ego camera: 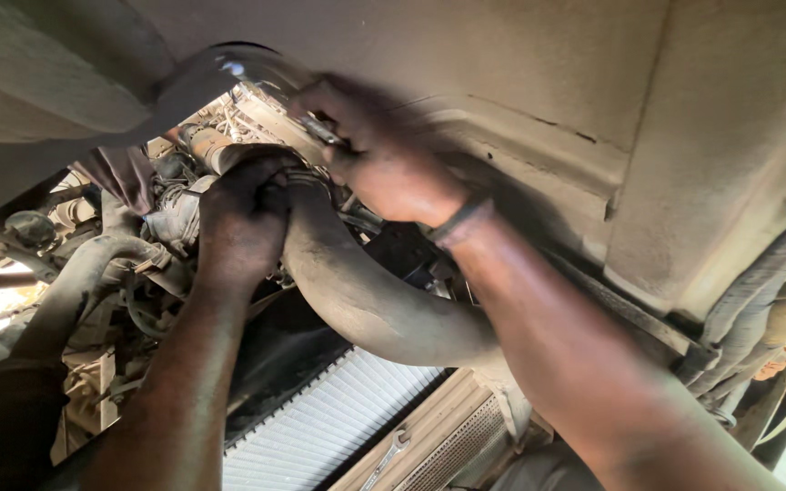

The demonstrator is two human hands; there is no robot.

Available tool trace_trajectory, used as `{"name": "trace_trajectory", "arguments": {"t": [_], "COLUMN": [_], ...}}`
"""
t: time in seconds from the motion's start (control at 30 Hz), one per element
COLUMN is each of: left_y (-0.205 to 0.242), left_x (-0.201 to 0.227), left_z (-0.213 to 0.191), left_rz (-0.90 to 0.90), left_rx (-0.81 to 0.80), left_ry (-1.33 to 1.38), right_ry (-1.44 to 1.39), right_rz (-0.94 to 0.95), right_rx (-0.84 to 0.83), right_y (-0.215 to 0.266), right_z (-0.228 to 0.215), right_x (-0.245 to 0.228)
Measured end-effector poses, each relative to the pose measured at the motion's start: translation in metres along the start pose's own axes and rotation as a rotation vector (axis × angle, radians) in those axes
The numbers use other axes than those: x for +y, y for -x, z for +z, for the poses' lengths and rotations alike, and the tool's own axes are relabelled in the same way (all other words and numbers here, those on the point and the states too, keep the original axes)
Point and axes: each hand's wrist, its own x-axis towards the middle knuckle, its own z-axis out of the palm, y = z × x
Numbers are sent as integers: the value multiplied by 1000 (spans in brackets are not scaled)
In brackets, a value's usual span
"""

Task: The person uses a wrench to tighten a bolt on a pipe under a vehicle. The hands remain in frame throughout, manipulating the tool and pipe near the radiator.

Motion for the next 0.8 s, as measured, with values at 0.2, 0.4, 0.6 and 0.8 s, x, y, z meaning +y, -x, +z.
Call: {"name": "trace_trajectory", "arguments": {"t": [0.2, 0.4, 0.6, 0.8], "left_y": [1, -4, -32, -36], "left_x": [8, 7, -18, -31], "left_z": [-2, -1, 15, 21], "left_rz": [38, -1, -55, -23], "left_rx": [15, 10, -145, -247], "left_ry": [-26, -38, -330, 100], "right_ry": [-704, -314, -180, -670], "right_rz": [299, 157, 175, 438], "right_rx": [-55, 301, 360, 340], "right_y": [36, 57, 64, 69], "right_z": [-32, -27, -15, -7], "right_x": [-20, -31, -28, 3]}}
